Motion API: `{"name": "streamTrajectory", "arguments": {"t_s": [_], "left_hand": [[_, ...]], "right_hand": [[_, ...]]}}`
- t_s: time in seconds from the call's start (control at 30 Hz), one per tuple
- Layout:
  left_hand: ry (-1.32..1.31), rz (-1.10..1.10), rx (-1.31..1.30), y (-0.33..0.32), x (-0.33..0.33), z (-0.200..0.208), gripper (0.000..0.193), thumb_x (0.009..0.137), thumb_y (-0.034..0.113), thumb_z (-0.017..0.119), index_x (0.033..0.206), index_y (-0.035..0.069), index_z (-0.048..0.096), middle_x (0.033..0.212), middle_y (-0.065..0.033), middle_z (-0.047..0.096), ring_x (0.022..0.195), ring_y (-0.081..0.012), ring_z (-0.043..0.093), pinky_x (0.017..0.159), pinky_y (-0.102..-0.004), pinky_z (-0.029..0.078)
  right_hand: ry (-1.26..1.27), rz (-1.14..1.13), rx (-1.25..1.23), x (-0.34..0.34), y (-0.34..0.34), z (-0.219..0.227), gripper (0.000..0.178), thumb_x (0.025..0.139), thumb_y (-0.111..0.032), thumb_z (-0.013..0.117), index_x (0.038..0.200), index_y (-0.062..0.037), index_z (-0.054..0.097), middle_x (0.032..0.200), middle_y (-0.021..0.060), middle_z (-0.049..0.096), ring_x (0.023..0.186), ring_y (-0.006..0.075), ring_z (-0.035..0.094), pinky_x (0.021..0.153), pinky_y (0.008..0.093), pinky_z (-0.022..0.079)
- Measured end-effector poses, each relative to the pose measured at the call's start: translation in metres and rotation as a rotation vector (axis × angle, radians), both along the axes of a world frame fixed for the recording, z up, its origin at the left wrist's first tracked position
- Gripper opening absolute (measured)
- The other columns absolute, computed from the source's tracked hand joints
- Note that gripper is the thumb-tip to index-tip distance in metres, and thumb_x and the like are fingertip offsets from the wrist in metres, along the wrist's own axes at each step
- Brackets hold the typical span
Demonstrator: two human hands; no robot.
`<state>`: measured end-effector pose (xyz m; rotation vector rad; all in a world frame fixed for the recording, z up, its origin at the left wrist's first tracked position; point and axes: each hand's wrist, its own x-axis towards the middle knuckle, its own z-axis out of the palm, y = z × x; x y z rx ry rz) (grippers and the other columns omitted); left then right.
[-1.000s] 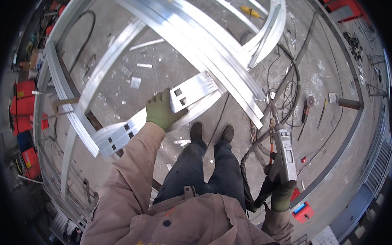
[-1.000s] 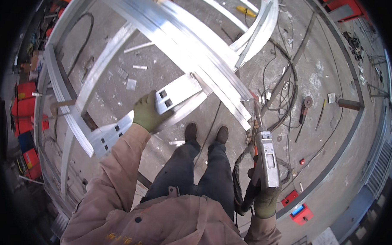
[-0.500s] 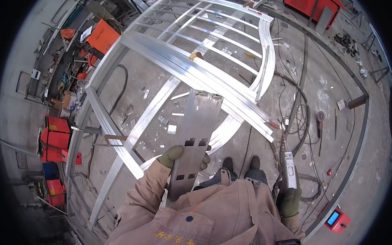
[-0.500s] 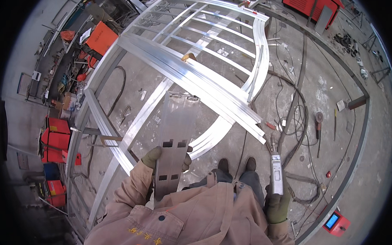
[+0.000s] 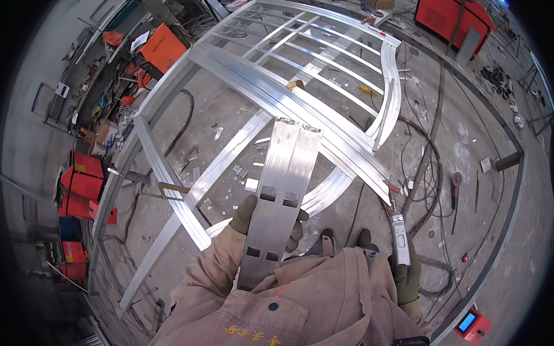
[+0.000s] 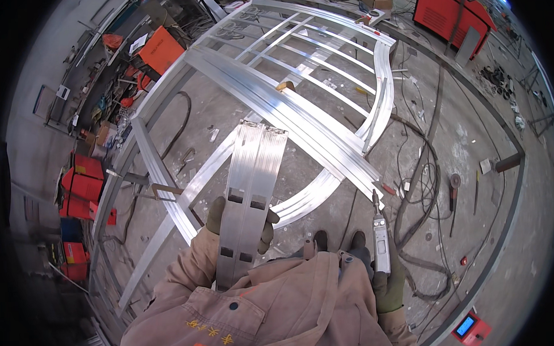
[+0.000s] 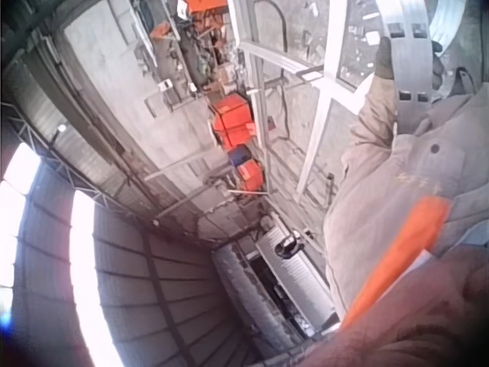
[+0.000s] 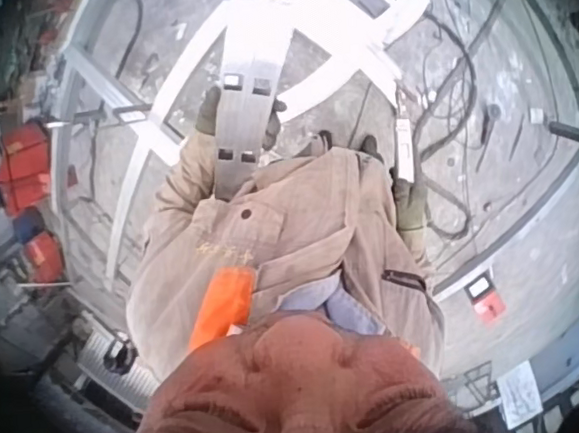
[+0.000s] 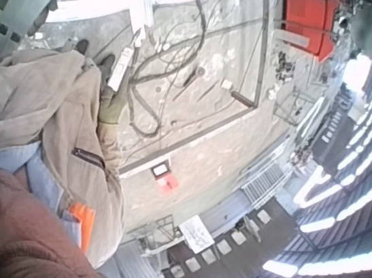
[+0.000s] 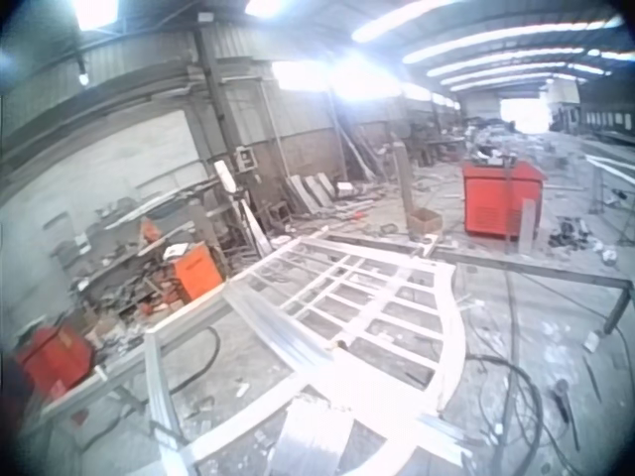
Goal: The person assembles a metal frame by positioning aluminum profiles, grinding edges with an angle grinder, and welding joints with a welding torch. The person handles multiple metal pieces, aligns them, and secures them to form a larger structure.
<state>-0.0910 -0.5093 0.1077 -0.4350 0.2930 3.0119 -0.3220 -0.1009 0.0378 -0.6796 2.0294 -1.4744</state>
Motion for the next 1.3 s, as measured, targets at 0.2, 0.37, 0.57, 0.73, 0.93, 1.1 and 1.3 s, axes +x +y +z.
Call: {"name": "streamTrajectory", "arguments": {"t_s": [0.2,0.37,0.57,0.73,0.93,1.1,1.3], "left_hand": [[0.006,0.015,0.002,0.008,0.003,-0.005,0.137,0.088,0.091,0.085,0.165,-0.018,0.053,0.136,-0.0339,0.075,0.123,-0.0419,0.078,0.104,-0.0552,0.066],[0.042,0.034,0.093,0.015,-0.003,-0.003,0.134,0.091,0.089,0.084,0.165,-0.019,0.053,0.140,-0.0374,0.074,0.125,-0.0435,0.078,0.102,-0.0574,0.068],[0.123,-0.018,0.093,0.013,-0.002,-0.016,0.127,0.096,0.086,0.081,0.169,-0.014,0.052,0.148,-0.0381,0.072,0.129,-0.0464,0.078,0.105,-0.0611,0.068],[0.077,0.003,0.071,0.016,-0.002,-0.015,0.130,0.095,0.086,0.082,0.168,-0.017,0.050,0.146,-0.0391,0.071,0.129,-0.0467,0.078,0.106,-0.0611,0.068],[0.071,0.001,0.237,0.021,-0.009,-0.004,0.131,0.096,0.084,0.082,0.167,-0.020,0.047,0.141,-0.0375,0.072,0.129,-0.0455,0.078,0.107,-0.0594,0.067],[0.068,-0.033,0.230,0.019,-0.012,-0.006,0.130,0.097,0.080,0.084,0.170,-0.020,0.044,0.140,-0.0362,0.072,0.128,-0.0444,0.078,0.108,-0.0586,0.067],[0.068,-0.072,0.212,0.020,-0.023,-0.004,0.129,0.098,0.078,0.085,0.169,-0.020,0.044,0.137,-0.0362,0.073,0.129,-0.0440,0.078,0.107,-0.0576,0.068]], "right_hand": [[0.009,0.000,-0.021,-0.001,0.004,-0.008,0.093,0.119,-0.068,0.059,0.177,0.0037,0.051,0.116,0.0147,0.079,0.094,0.0224,0.072,0.084,0.0406,0.060],[0.076,0.009,-0.033,-0.004,0.002,-0.010,0.091,0.119,-0.064,0.058,0.177,0.0060,0.051,0.126,0.0185,0.080,0.096,0.0228,0.074,0.086,0.0420,0.061],[0.051,0.015,-0.012,-0.004,0.007,-0.015,0.090,0.120,-0.063,0.055,0.176,0.0077,0.050,0.137,0.0216,0.080,0.100,0.0243,0.075,0.086,0.0420,0.062],[0.033,0.030,0.024,-0.004,0.006,-0.016,0.092,0.120,-0.065,0.054,0.176,0.0083,0.051,0.156,0.0293,0.073,0.128,0.0355,0.076,0.106,0.0468,0.061],[0.071,0.020,0.038,-0.003,0.002,-0.012,0.096,0.120,-0.070,0.053,0.174,0.0099,0.052,0.161,0.0346,0.069,0.149,0.0468,0.069,0.122,0.0527,0.054],[0.100,0.011,0.052,0.000,0.005,-0.016,0.096,0.120,-0.070,0.054,0.175,0.0076,0.051,0.162,0.0356,0.068,0.151,0.0482,0.069,0.123,0.0530,0.054],[0.052,-0.013,0.050,0.005,0.004,-0.009,0.096,0.117,-0.069,0.061,0.179,0.0039,0.049,0.158,0.0343,0.072,0.145,0.0469,0.074,0.116,0.0502,0.059]]}}
